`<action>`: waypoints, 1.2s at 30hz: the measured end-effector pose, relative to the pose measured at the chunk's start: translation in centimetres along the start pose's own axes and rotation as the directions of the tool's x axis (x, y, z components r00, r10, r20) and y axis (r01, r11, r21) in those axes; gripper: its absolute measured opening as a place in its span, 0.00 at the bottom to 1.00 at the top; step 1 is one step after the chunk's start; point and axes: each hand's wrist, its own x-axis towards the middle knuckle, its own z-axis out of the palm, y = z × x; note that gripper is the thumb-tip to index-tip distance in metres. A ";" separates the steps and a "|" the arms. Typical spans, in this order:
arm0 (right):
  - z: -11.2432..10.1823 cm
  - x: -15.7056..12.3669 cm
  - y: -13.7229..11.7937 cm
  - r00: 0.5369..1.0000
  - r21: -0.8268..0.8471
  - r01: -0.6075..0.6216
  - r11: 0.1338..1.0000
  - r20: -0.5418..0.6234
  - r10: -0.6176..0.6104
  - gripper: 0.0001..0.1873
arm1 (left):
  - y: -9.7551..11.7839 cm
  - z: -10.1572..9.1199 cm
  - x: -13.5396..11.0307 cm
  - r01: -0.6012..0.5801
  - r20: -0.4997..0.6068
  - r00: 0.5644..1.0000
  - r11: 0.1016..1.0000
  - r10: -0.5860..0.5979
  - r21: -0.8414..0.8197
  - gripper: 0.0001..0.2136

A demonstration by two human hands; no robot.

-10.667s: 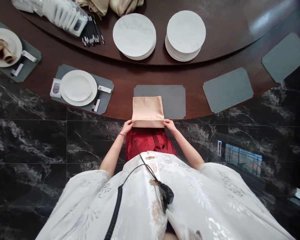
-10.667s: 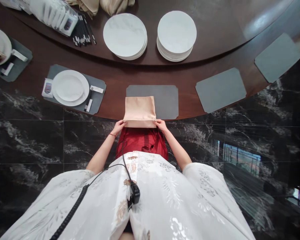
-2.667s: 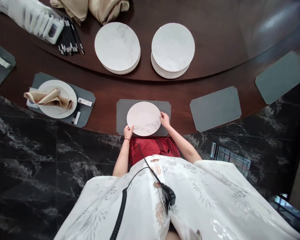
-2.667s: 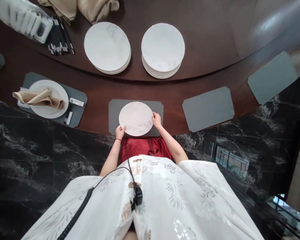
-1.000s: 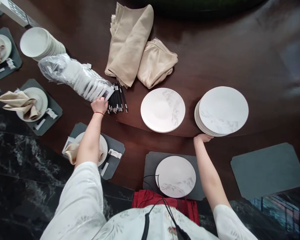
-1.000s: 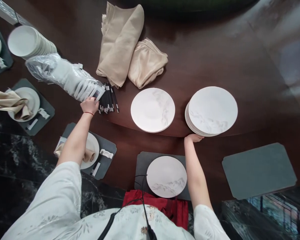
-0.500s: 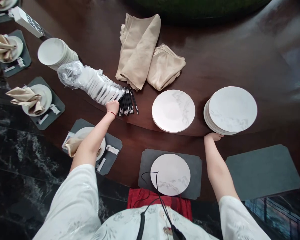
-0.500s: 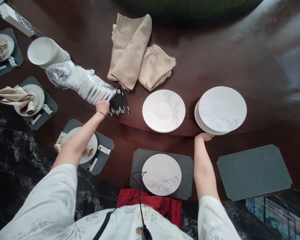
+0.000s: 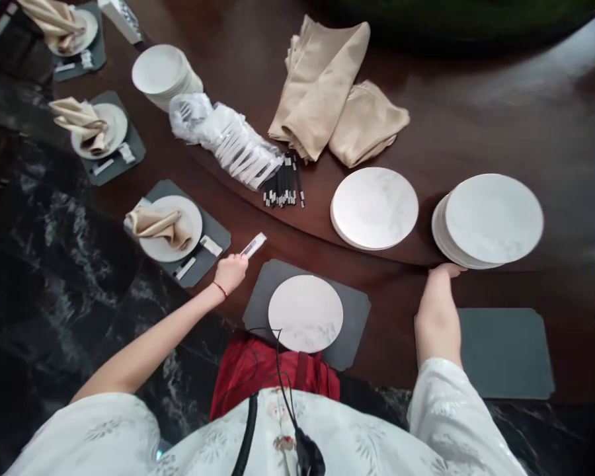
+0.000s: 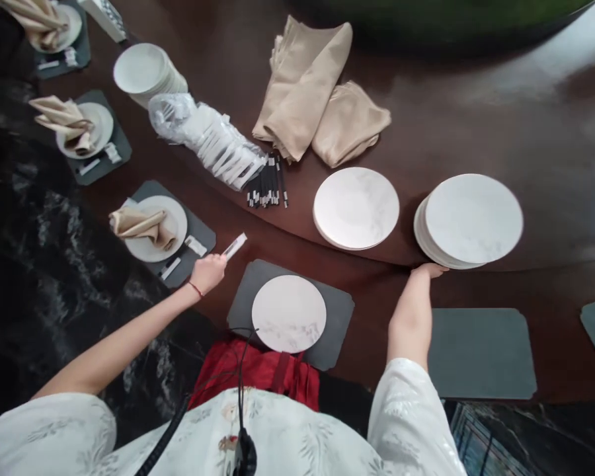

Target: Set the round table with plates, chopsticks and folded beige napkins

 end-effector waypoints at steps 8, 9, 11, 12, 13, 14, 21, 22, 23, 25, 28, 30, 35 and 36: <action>-8.7 -1.7 5.2 0.994 -0.105 0.106 0.989 -0.029 -0.110 0.21 | 2.8 12.1 -16.2 0.098 0.220 0.972 0.993 -0.081 -0.064 0.16; -9.8 -3.0 6.3 0.991 -0.177 0.130 0.976 0.002 -0.131 0.21 | 3.2 13.0 -16.8 0.099 0.185 0.979 0.992 -0.083 -0.080 0.16; -11.8 -6.0 8.6 0.983 -0.305 0.178 0.935 0.095 -0.157 0.21 | 3.5 14.7 -17.7 0.119 0.086 0.990 0.986 -0.109 -0.114 0.22; -12.7 -7.7 9.8 0.973 -0.353 0.220 0.909 0.151 -0.177 0.21 | 3.6 15.3 -17.9 0.133 0.047 0.991 0.982 -0.127 -0.137 0.27; -13.6 -9.3 10.9 0.954 -0.386 0.277 0.880 0.219 -0.204 0.19 | 3.5 15.9 -18.0 0.146 0.023 0.989 0.976 -0.144 -0.162 0.29; -14.4 -11.0 12.1 0.925 -0.403 0.343 0.848 0.305 -0.229 0.18 | 3.4 16.4 -18.1 0.159 0.014 0.987 0.969 -0.159 -0.190 0.30; -19.3 -21.9 20.7 0.554 -0.431 0.634 0.642 0.832 0.011 0.24 | 2.6 17.8 -17.7 0.291 0.001 0.952 0.903 -0.306 -0.316 0.28; -19.6 -23.1 21.6 0.560 -0.456 0.645 0.613 0.828 0.026 0.24 | 2.5 17.8 -17.6 0.296 0.002 0.951 0.903 -0.310 -0.312 0.29; -19.8 -24.2 22.4 0.578 -0.478 0.655 0.585 0.816 0.020 0.23 | 2.4 17.8 -17.5 0.290 0.000 0.952 0.906 -0.305 -0.309 0.29; -19.9 -26.0 23.5 0.618 -0.509 0.667 0.544 0.786 -0.021 0.19 | 2.1 17.9 -17.3 0.266 -0.006 0.960 0.914 -0.281 -0.307 0.29; -19.6 -27.9 24.3 0.654 -0.541 0.675 0.502 0.753 -0.069 0.16 | 1.6 18.0 -17.1 0.244 -0.011 0.966 0.922 -0.260 -0.301 0.29; -19.3 -28.5 24.7 0.639 -0.543 0.704 0.459 0.765 -0.076 0.15 | 1.3 18.1 -17.1 0.243 -0.008 0.967 0.924 -0.256 -0.295 0.29; -18.5 -28.7 25.9 0.608 -0.527 0.740 0.419 0.790 -0.080 0.15 | 0.6 18.2 -17.0 0.217 -0.013 0.973 0.934 -0.230 -0.284 0.29; -18.4 -28.6 26.1 0.613 -0.529 0.737 0.421 0.786 -0.086 0.15 | 0.4 18.2 -17.0 0.210 -0.010 0.975 0.937 -0.221 -0.278 0.30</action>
